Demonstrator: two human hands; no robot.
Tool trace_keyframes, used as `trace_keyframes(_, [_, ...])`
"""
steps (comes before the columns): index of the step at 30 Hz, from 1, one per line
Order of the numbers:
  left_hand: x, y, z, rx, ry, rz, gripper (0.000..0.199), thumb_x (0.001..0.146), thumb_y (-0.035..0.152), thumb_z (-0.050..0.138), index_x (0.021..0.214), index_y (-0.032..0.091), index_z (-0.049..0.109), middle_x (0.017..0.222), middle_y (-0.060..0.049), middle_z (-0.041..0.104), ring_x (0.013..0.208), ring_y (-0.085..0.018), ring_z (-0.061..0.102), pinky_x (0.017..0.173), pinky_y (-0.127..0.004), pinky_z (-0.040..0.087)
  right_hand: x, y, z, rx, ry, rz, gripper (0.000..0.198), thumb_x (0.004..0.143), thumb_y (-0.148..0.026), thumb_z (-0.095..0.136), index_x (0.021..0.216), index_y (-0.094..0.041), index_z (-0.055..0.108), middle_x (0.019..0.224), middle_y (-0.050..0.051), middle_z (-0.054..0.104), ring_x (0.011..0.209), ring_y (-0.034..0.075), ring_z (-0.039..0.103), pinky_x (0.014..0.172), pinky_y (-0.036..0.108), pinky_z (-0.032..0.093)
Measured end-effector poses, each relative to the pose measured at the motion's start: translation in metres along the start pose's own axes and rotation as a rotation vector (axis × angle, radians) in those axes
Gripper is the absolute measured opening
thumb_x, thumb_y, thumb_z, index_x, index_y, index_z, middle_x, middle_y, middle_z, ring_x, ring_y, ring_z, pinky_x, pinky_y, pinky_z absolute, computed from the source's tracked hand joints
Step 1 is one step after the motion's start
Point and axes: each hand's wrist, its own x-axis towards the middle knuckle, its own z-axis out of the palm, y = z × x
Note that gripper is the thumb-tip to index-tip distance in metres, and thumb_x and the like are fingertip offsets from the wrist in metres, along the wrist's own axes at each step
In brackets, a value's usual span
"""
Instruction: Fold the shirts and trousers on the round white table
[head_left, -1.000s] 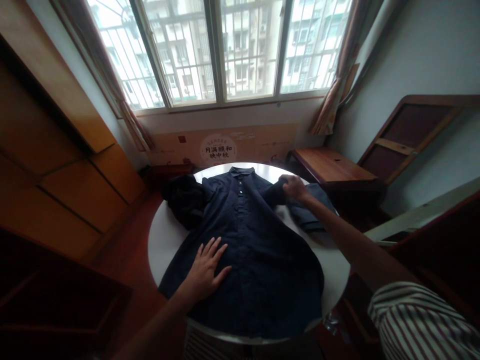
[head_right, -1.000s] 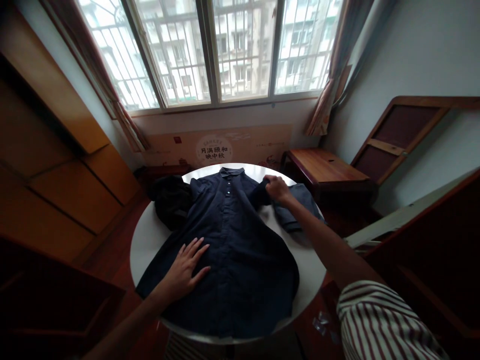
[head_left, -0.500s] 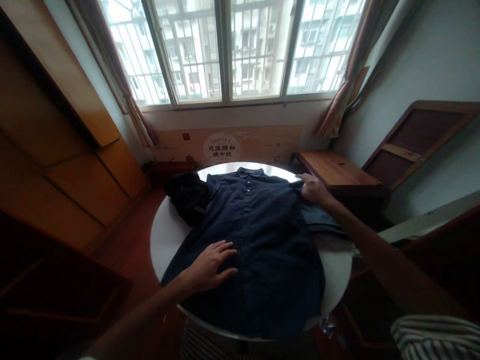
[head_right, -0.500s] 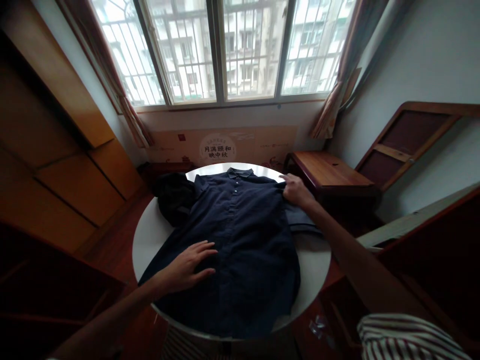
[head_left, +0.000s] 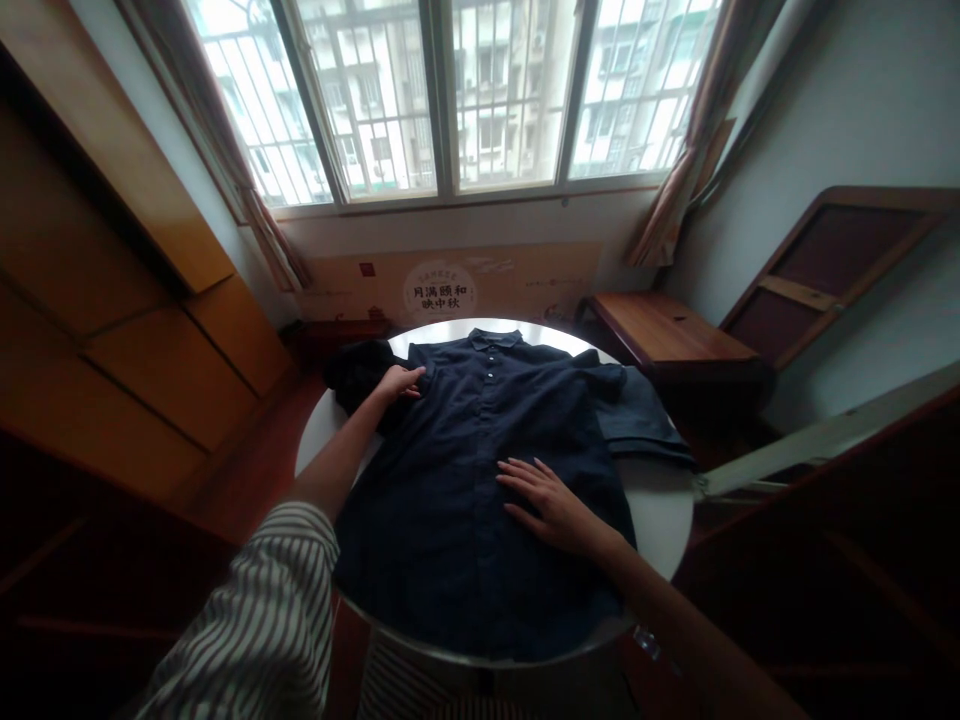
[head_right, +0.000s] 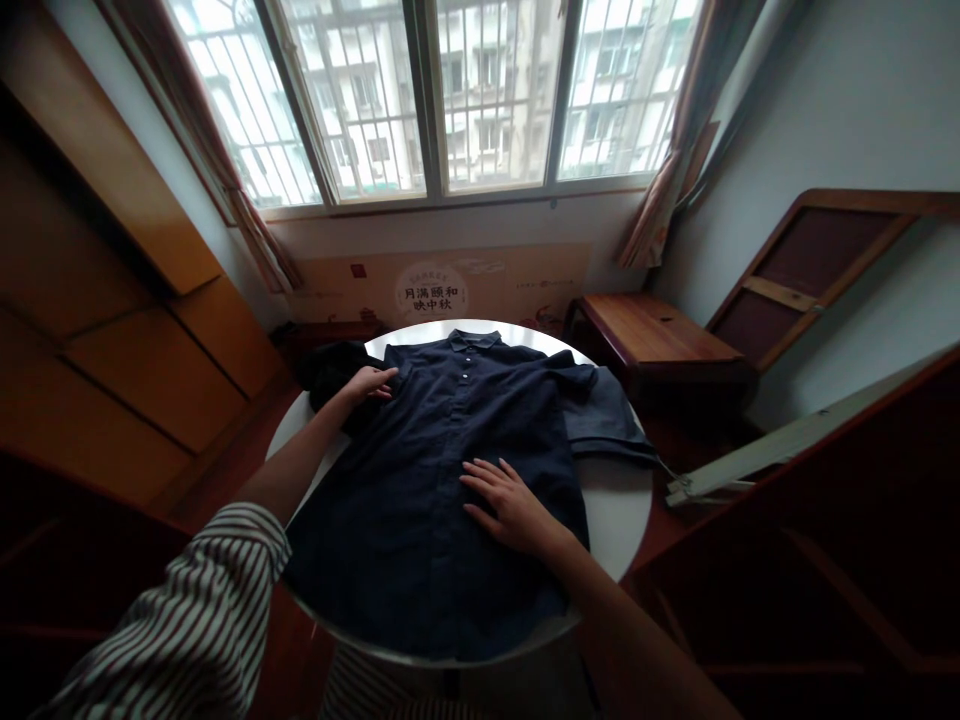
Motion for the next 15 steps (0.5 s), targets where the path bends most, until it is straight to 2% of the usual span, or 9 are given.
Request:
trace_keyframes(2, [0.009,0.005,0.005,0.042,-0.023,-0.022,0.047,0.076,0.034,0.080,0.103,-0.001,0.064,0.086,-0.021,0.072,0.082,-0.028,0.071,0.067,-0.032,0.057,0.000,0.001,-0.001,0.022,0.011,-0.005,0.046,0.098,-0.040,0.051,0.140,-0.022,0.054,0.152,0.010,0.045,0.144,0.025,0.037,0.120,0.055,0.020])
trace_keyframes(5, [0.013,0.007,0.015,0.115,-0.005,0.004,0.084,0.054,0.027,0.094,0.123,-0.002,0.054,0.112,-0.028,0.067,0.107,-0.036,0.065,0.083,-0.038,0.054,-0.001,0.000,-0.003,0.044,0.023,-0.005,0.044,0.098,-0.038,0.052,0.138,-0.022,0.056,0.151,0.010,0.047,0.143,0.025,0.038,0.120,0.055,0.021])
trace_keyframes(7, [0.012,0.008,0.021,0.200,0.054,0.066,0.095,0.048,0.020,0.094,0.130,0.004,0.050,0.127,-0.028,0.061,0.121,-0.038,0.058,0.096,-0.040,0.049,-0.001,0.000,-0.004,0.053,0.030,-0.006,0.043,0.097,-0.037,0.052,0.137,-0.022,0.056,0.150,0.011,0.048,0.142,0.025,0.039,0.120,0.055,0.022])
trace_keyframes(8, [0.011,0.009,0.023,0.243,0.089,0.097,0.089,0.051,0.017,0.092,0.130,0.006,0.052,0.129,-0.027,0.060,0.124,-0.038,0.056,0.099,-0.040,0.045,-0.002,0.000,-0.004,0.056,0.033,-0.007,0.042,0.097,-0.036,0.053,0.137,-0.022,0.057,0.150,0.011,0.048,0.142,0.025,0.040,0.120,0.055,0.022])
trace_keyframes(11, [0.011,0.020,0.018,0.309,0.184,0.147,0.049,0.071,0.016,0.077,0.116,0.009,0.061,0.124,-0.023,0.064,0.121,-0.036,0.058,0.101,-0.040,0.042,-0.002,0.001,-0.003,0.063,0.042,-0.010,0.042,0.097,-0.036,0.053,0.136,-0.021,0.057,0.149,0.011,0.049,0.141,0.025,0.041,0.120,0.054,0.023])
trace_keyframes(13, [0.013,0.032,-0.001,0.292,0.252,0.142,0.032,0.081,0.016,0.065,0.112,0.009,0.061,0.120,-0.022,0.066,0.117,-0.032,0.060,0.099,-0.038,0.043,-0.002,0.002,-0.003,0.067,0.044,-0.016,0.041,0.097,-0.036,0.053,0.135,-0.021,0.057,0.149,0.011,0.050,0.141,0.025,0.041,0.120,0.054,0.023])
trace_keyframes(15, [0.017,0.044,-0.029,0.273,0.347,0.133,0.031,0.086,0.015,0.056,0.117,0.007,0.058,0.119,-0.021,0.065,0.115,-0.029,0.060,0.098,-0.037,0.043,-0.002,0.002,-0.002,0.073,0.048,-0.018,0.041,0.097,-0.035,0.054,0.135,-0.022,0.058,0.148,0.011,0.050,0.141,0.025,0.041,0.120,0.054,0.023])
